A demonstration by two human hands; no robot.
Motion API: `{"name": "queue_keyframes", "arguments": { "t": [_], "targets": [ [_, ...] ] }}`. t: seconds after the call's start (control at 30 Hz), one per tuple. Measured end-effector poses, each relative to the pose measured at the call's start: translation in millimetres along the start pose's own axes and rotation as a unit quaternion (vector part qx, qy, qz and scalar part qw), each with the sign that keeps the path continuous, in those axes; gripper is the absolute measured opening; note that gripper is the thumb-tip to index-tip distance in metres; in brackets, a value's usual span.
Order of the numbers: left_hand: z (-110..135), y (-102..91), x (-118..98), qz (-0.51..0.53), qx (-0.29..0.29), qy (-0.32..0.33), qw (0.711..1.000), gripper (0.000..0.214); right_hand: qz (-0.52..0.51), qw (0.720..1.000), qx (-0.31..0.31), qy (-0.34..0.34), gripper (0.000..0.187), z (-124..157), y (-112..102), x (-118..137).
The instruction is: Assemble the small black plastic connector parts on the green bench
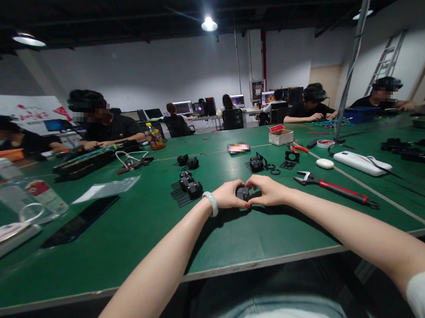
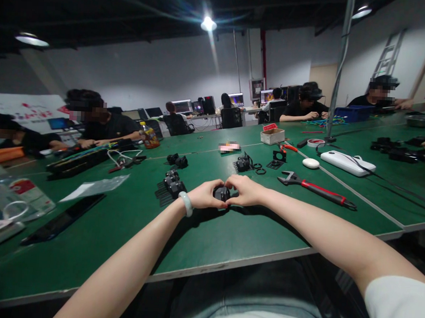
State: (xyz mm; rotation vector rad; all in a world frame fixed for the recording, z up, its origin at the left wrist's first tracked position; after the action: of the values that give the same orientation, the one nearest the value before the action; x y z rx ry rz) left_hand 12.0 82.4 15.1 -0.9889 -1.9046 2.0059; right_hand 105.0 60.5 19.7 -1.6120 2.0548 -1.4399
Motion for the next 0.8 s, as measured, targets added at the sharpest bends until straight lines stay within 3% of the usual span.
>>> {"name": "queue_keyframes", "arguments": {
  "t": [0.8],
  "targets": [
    [-2.8, 3.4, 5.6, -0.022, -0.003, 0.032, 0.999, 0.059, 0.005, 1.0, 0.01, -0.005, 0.036, 0.0, 0.6, 1.5]
  ]
}}
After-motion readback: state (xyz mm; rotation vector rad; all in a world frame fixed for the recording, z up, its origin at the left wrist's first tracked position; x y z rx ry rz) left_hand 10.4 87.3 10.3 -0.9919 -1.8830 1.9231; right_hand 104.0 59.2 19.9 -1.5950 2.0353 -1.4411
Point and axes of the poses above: each hand's wrist, its own z-axis away from the middle knuckle, its own y-axis out of the palm, x = y × z, the point moved 7 cm from there along -z, towards the middle knuckle, and after that the axes turned 7 degrees about -z, right-handed, at the moved point
